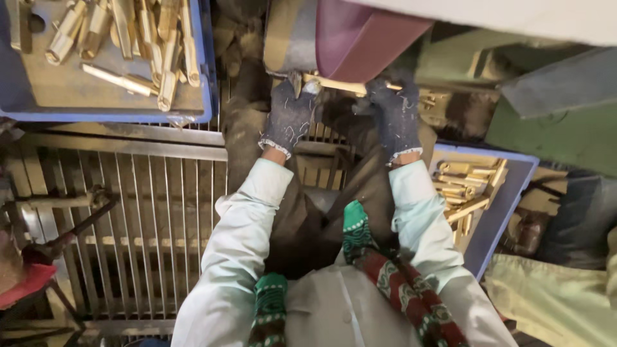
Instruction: The person sits on the floor and repeatedly rubs brass-colored metal parts against a rotating belt sander to smooth their surfaces. The person handles the parts one at a time, turning them to contact different sides with the belt, then places them into a blue bin.
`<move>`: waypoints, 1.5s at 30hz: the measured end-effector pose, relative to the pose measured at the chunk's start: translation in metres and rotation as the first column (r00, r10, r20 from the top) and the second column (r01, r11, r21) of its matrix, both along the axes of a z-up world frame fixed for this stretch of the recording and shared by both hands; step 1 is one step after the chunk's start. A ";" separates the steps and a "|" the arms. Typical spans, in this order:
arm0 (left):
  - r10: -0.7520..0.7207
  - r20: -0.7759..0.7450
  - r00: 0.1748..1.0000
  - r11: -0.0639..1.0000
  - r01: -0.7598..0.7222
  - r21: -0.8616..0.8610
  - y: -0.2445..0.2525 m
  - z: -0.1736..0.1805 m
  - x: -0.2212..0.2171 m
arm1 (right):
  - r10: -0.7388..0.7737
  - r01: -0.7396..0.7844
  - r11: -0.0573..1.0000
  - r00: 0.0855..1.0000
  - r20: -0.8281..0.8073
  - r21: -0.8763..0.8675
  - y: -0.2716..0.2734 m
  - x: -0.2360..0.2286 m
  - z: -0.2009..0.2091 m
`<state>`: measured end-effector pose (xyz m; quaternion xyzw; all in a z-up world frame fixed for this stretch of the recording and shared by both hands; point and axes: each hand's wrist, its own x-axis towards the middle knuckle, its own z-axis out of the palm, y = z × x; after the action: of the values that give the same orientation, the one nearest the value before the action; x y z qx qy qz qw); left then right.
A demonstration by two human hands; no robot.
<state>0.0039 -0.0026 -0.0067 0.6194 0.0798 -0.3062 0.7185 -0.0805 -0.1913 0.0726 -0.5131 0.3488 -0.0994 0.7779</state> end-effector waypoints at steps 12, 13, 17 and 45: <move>-0.166 0.265 0.950 0.931 0.239 -0.276 0.045 0.077 0.003 | 0.188 -0.109 0.939 0.957 0.220 -0.327 0.016 -0.029 0.055; -0.206 0.311 0.928 0.905 0.302 -0.301 0.060 0.094 -0.005 | 0.281 -0.165 0.785 0.954 0.107 -0.597 0.023 -0.044 0.068; -0.278 0.576 0.768 0.860 0.466 -0.206 0.079 0.147 -0.013 | 0.470 -0.094 0.275 0.881 0.048 -0.957 0.043 -0.077 0.104; -0.124 0.201 0.972 0.989 0.137 -0.054 0.005 -0.017 0.000 | 0.584 -0.567 0.762 0.811 0.048 0.313 0.054 0.002 0.029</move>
<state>0.0037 0.0022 -0.0234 0.6260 -0.0431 -0.2923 0.7217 -0.0780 -0.1371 0.1020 -0.4678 0.2060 0.2139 0.8324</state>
